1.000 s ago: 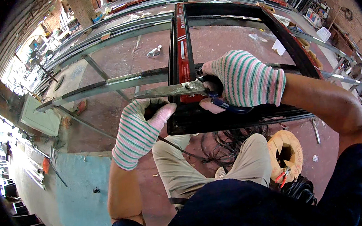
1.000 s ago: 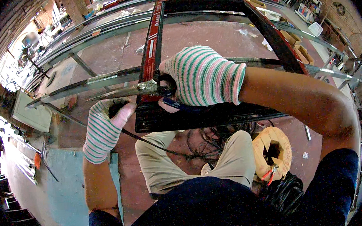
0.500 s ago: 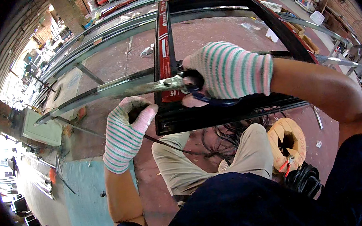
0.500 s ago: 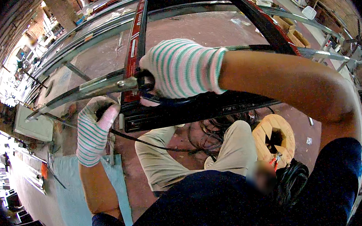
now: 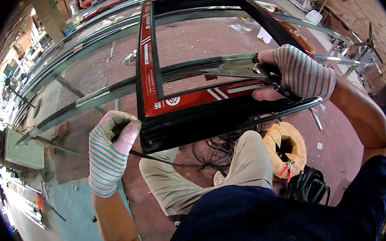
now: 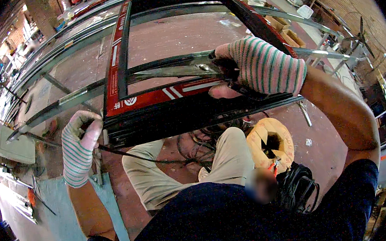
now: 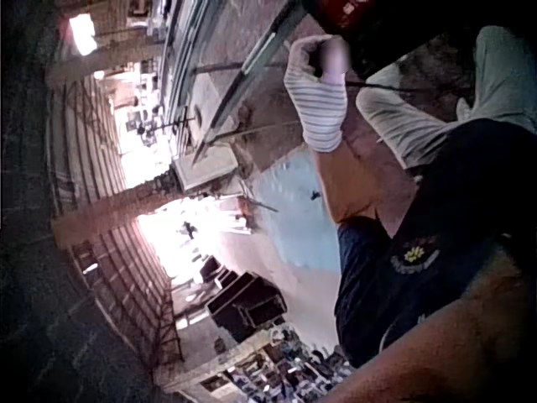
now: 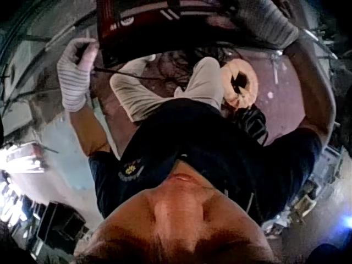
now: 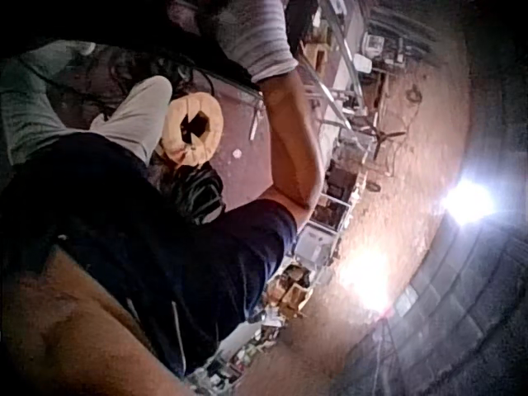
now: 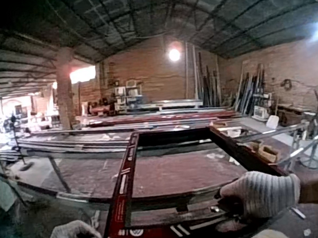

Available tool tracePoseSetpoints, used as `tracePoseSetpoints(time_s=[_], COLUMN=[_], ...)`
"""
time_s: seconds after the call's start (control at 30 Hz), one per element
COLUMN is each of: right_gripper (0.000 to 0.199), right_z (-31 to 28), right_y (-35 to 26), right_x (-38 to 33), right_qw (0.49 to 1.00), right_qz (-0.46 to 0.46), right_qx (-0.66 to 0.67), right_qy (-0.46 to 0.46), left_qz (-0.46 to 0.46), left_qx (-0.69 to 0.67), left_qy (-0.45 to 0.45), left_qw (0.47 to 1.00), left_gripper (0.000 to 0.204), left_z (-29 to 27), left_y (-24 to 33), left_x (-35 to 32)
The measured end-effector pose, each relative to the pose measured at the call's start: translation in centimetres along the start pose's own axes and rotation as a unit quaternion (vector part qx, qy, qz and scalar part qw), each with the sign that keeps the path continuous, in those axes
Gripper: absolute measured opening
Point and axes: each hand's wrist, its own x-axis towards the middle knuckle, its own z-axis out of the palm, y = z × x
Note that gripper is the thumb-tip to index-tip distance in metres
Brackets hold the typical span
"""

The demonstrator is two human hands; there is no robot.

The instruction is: The person uses shears to trim a black rubber seal along the edges of a window frame. They repeatedly reposition the frame and cut small sections of the seal, removing excess material from the corners and sides.

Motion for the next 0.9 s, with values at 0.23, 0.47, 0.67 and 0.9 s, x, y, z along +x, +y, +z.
tracePoseSetpoints(time_s=[0.23, 0.47, 0.67, 0.9], right_gripper=[0.045, 0.045, 0.045, 0.052], right_z=[0.8, 0.8, 0.2, -2.3], right_y=[0.9, 0.6, 1.2, 4.5], right_x=[0.3, 0.0, 0.2, -2.3], right_qw=[0.997, 0.998, 0.999, 1.000], right_qz=[-0.054, -0.029, -0.014, -0.002], right_qx=[-0.033, -0.008, 0.025, 0.012], right_qy=[0.053, 0.048, 0.026, -0.029], left_qz=[-0.022, -0.003, -0.035, -0.048], left_qx=[-0.005, -0.048, -0.116, -0.115], left_qy=[0.008, -0.023, -0.030, -0.098], left_qw=[1.000, 0.999, 0.992, 0.987], left_gripper=[0.015, 0.018, 0.018, 0.014], left_z=[0.2, 0.8, 1.1, 5.0], left_y=[-0.4, -1.7, -1.7, 1.5], left_x=[0.4, 0.2, -0.4, -2.9])
